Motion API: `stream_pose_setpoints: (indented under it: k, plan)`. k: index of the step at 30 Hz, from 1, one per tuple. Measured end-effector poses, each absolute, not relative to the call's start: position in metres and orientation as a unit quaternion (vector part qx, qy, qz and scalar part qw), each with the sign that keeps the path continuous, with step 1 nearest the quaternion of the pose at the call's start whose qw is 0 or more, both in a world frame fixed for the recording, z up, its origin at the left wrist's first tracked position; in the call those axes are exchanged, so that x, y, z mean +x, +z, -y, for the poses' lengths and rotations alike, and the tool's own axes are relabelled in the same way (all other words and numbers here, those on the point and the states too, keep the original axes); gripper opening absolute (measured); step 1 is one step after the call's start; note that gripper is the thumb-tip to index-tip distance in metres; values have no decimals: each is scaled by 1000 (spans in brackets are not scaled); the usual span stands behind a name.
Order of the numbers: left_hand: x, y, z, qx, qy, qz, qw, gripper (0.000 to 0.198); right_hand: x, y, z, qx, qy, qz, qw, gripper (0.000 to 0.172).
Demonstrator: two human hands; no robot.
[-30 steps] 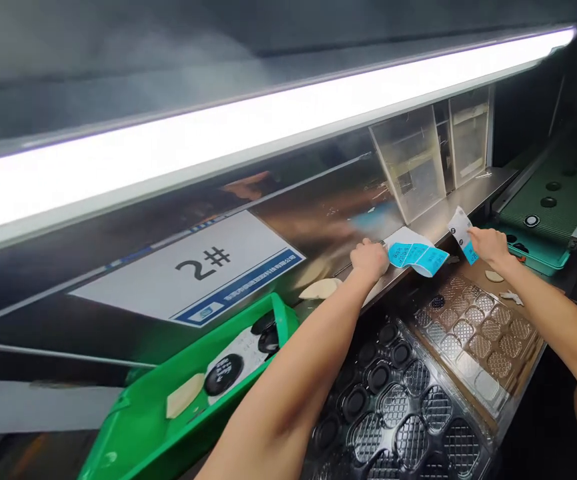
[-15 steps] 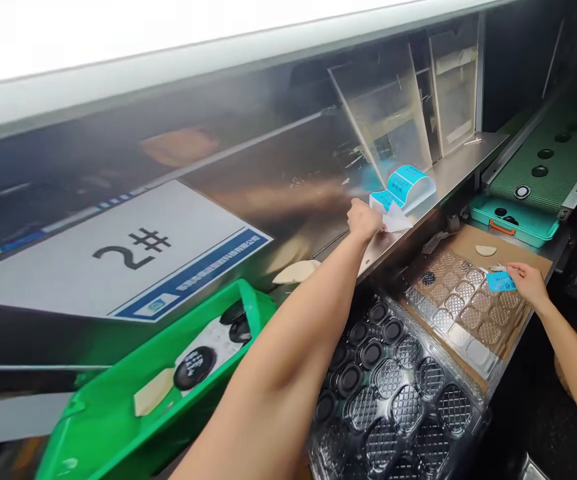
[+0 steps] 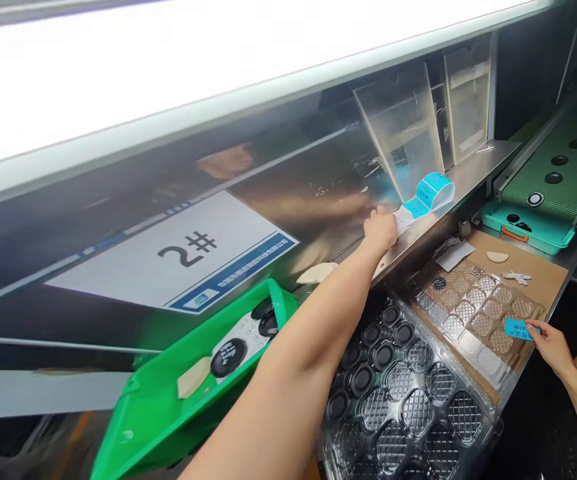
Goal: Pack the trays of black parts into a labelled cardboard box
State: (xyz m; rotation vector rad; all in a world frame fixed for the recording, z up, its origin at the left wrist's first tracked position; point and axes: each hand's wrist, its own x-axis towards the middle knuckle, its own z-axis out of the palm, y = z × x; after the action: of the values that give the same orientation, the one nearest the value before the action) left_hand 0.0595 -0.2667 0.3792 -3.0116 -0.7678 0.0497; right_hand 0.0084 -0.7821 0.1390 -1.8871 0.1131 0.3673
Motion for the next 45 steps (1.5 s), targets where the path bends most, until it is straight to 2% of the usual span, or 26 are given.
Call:
stream_pose_setpoints:
  k: [4, 9, 15, 20, 24, 27, 31, 33, 36, 39, 40, 42, 44, 45]
  plan:
    - [38, 394, 251, -970, 48, 205, 117, 35, 2, 138, 786, -800, 158, -64, 575, 65]
    - [18, 407, 249, -966, 90, 237, 57, 50, 2, 156, 781, -790, 162, -64, 588, 70]
    - [7, 411, 275, -972, 38, 233, -5, 59, 11, 199, 746, -741, 129, -45, 658, 94]
    - [-3, 412, 285, -970, -74, 228, -39, 52, 9, 230, 717, -703, 157, -14, 693, 70]
    - [-20, 420, 305, -968, -154, 193, -54, 48, 5, 241, 702, -660, 195, -26, 725, 67]
    - [-51, 414, 350, -956, -181, 159, -170, 48, -1, 247, 691, -621, 199, -37, 757, 63]
    - [-105, 372, 428, -840, -120, 178, -499, 59, -23, 260, 666, -581, 213, -10, 785, 53]
    - [-125, 350, 453, -760, -72, 204, -613, 53, -38, 265, 650, -569, 252, 21, 783, 49]
    - [-144, 331, 460, -694, -80, 251, -670, 36, -49, 258, 629, -568, 339, 117, 741, 48]
    - [-165, 331, 437, -646, -140, 342, -668, 42, -18, 225, 602, -628, 383, 195, 649, 55]
    - [-175, 333, 427, -633, -150, 371, -662, 44, 3, 209, 590, -674, 360, 201, 613, 55]
    - [-201, 337, 411, -618, -147, 425, -645, 50, 52, 173, 560, -799, 213, 196, 526, 45]
    - [-232, 340, 401, -602, -142, 470, -630, 58, 101, 139, 526, -881, 137, 251, 377, 40]
    - [-247, 340, 398, -590, -145, 492, -624, 66, 122, 124, 508, -903, 118, 278, 305, 44]
